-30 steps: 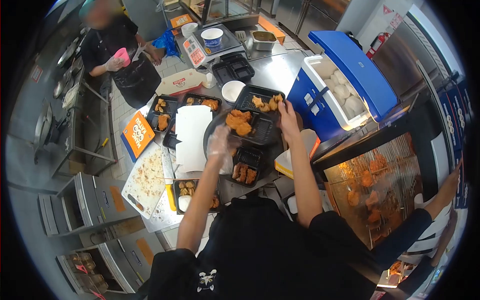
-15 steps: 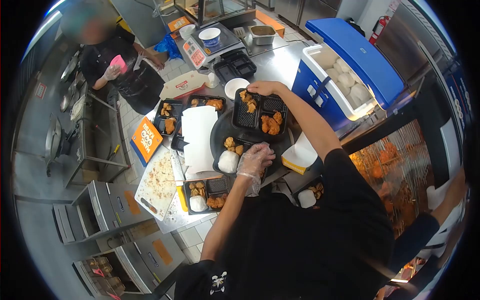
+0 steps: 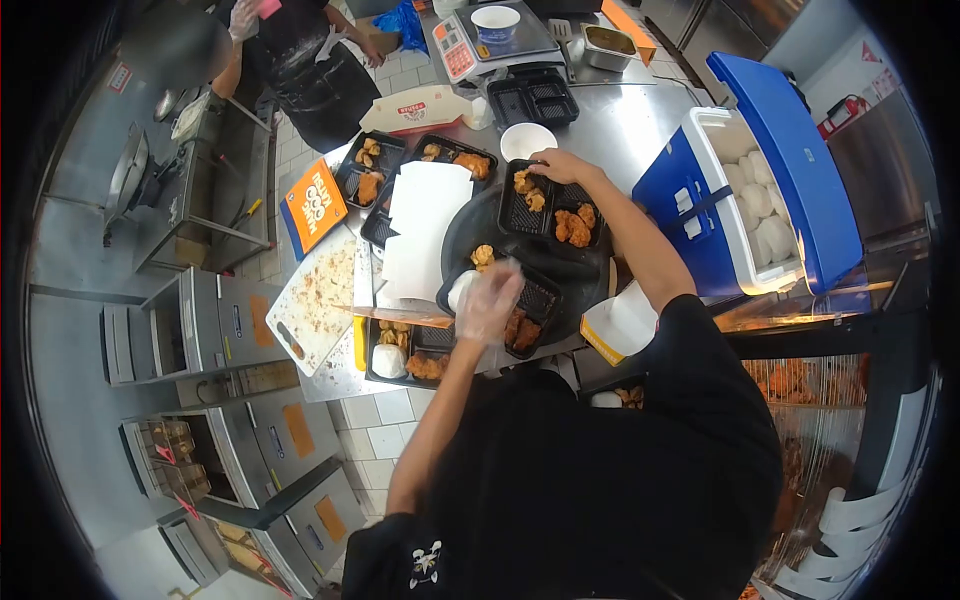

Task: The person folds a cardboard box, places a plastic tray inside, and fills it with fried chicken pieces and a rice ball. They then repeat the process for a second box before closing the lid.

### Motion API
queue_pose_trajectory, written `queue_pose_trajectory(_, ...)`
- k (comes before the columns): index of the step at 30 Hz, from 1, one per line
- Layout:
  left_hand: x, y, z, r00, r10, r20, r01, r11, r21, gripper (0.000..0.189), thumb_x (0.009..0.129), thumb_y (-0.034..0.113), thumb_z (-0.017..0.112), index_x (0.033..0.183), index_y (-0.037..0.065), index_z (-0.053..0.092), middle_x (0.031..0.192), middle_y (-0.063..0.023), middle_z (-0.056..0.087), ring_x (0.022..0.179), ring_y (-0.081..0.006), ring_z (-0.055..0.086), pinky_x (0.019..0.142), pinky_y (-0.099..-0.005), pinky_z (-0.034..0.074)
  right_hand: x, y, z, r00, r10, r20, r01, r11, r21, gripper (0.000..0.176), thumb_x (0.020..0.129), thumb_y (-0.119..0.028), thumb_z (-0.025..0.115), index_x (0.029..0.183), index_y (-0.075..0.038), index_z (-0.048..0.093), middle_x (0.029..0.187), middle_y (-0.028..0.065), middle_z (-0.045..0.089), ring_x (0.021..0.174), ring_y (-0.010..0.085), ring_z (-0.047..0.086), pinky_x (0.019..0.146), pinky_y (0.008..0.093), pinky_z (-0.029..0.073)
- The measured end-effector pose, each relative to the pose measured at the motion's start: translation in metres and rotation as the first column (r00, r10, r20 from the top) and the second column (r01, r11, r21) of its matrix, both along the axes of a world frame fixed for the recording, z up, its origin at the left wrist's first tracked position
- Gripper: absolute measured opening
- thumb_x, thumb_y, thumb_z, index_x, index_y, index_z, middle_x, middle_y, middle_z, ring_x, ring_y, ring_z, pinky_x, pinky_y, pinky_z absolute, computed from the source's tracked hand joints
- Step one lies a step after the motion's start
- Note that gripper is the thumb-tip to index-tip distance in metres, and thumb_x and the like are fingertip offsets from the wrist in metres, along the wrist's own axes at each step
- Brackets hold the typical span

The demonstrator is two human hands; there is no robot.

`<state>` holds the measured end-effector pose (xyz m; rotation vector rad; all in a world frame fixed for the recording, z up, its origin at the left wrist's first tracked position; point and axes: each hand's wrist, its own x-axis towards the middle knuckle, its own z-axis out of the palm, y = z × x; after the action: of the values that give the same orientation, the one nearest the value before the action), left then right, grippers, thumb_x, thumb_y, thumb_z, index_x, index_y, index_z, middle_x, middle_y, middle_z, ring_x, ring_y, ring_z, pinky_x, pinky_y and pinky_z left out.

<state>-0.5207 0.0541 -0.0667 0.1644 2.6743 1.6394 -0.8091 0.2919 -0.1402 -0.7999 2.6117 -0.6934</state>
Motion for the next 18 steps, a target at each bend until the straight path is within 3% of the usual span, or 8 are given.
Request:
queue_pose_trajectory(2,-0.042,0.014,0.004,0.953,-0.145,-0.267,0.072,0.961,-0.267,0.020,0.092,0.019,0.063,0.104,0.005,0.070,0.098,-0.0169,0.072,0.087,-0.0333,0.069,0.078,-0.0446,0.055,0.008,0.000,-0.003,0.995,-0.073,-0.067,0.071,0.997,-0.035,0.034,0.097,-0.030,0.058,0.120,-0.005,0.064,0.113,0.0212,0.067,0.106,0.0375,0.063,0.093,0.0437,0.048)
queue_pose_trajectory(6,-0.131,0.033,-0.012,0.912,-0.410,0.037,0.356,0.742,-0.567,0.017,0.085,0.008,0.056,0.093,0.005,0.071,0.092,-0.0219,0.070,0.088,-0.0385,0.068,0.078,-0.0473,0.054,0.035,0.001,0.014,0.934,-0.349,-0.077,0.351,0.936,0.015,0.037,0.094,-0.032,0.063,0.125,-0.012,0.064,0.116,0.0187,0.067,0.114,0.0371,0.061,0.098,0.0461,0.048)
queue_pose_trajectory(9,-0.168,0.034,-0.047,0.791,-0.609,0.056,0.468,0.545,-0.696,0.015,0.080,0.007,0.059,0.081,0.001,0.073,0.084,-0.0242,0.068,0.081,-0.0404,0.068,0.076,-0.0444,0.055,0.060,0.008,0.020,0.885,-0.428,-0.181,0.419,0.904,-0.091,0.036,0.093,-0.030,0.064,0.123,-0.011,0.064,0.117,0.0182,0.065,0.115,0.0376,0.059,0.099,0.0461,0.047)
queue_pose_trajectory(10,-0.175,0.036,-0.052,0.764,-0.627,0.155,0.521,0.456,-0.721,0.020,0.082,0.005,0.056,0.095,-0.001,0.070,0.083,-0.0246,0.067,0.081,-0.0407,0.067,0.076,-0.0456,0.054,0.072,0.012,0.027,0.873,-0.438,-0.215,0.408,0.897,-0.167,0.036,0.092,-0.029,0.064,0.122,-0.009,0.064,0.118,0.0192,0.065,0.116,0.0378,0.058,0.099,0.0457,0.046)
queue_pose_trajectory(12,-0.184,0.036,-0.087,0.737,-0.634,-0.232,0.414,0.696,-0.587,0.032,0.083,0.006,0.056,0.113,0.001,0.065,0.093,-0.0241,0.067,0.090,-0.0395,0.066,0.081,-0.0458,0.053,0.110,0.019,0.086,0.837,-0.463,-0.290,0.373,0.872,-0.316,0.034,0.091,-0.028,0.066,0.119,-0.008,0.066,0.119,0.0202,0.063,0.119,0.0379,0.055,0.101,0.0445,0.044)
queue_pose_trajectory(13,-0.182,0.040,-0.075,0.748,-0.645,-0.153,0.451,0.665,-0.595,0.037,0.084,0.007,0.056,0.120,0.002,0.061,0.099,-0.0238,0.066,0.095,-0.0393,0.064,0.085,-0.0466,0.052,0.130,0.024,0.125,0.800,-0.491,-0.346,0.339,0.844,-0.415,0.030,0.090,-0.027,0.068,0.113,-0.007,0.068,0.115,0.0180,0.065,0.115,0.0361,0.058,0.100,0.0427,0.045)
queue_pose_trajectory(16,-0.163,0.045,-0.023,0.731,-0.664,0.158,0.587,0.493,-0.643,0.042,0.088,0.008,0.052,0.129,0.005,0.058,0.113,-0.0247,0.065,0.107,-0.0394,0.062,0.093,-0.0468,0.050,0.177,0.070,0.220,0.484,-0.780,-0.396,0.457,0.611,-0.646,0.016,0.092,-0.022,0.064,0.095,-0.008,0.070,0.096,0.0118,0.071,0.095,0.0317,0.067,0.086,0.0385,0.051)
queue_pose_trajectory(18,-0.156,0.037,-0.036,0.752,-0.659,0.035,0.534,0.577,-0.617,0.041,0.089,0.010,0.052,0.130,0.006,0.058,0.118,-0.0251,0.063,0.108,-0.0406,0.062,0.094,-0.0471,0.050,0.181,0.127,0.244,0.238,-0.892,-0.385,0.559,0.450,-0.697,0.019,0.093,-0.020,0.061,0.096,-0.003,0.069,0.093,0.0146,0.072,0.089,0.0309,0.069,0.082,0.0382,0.053)
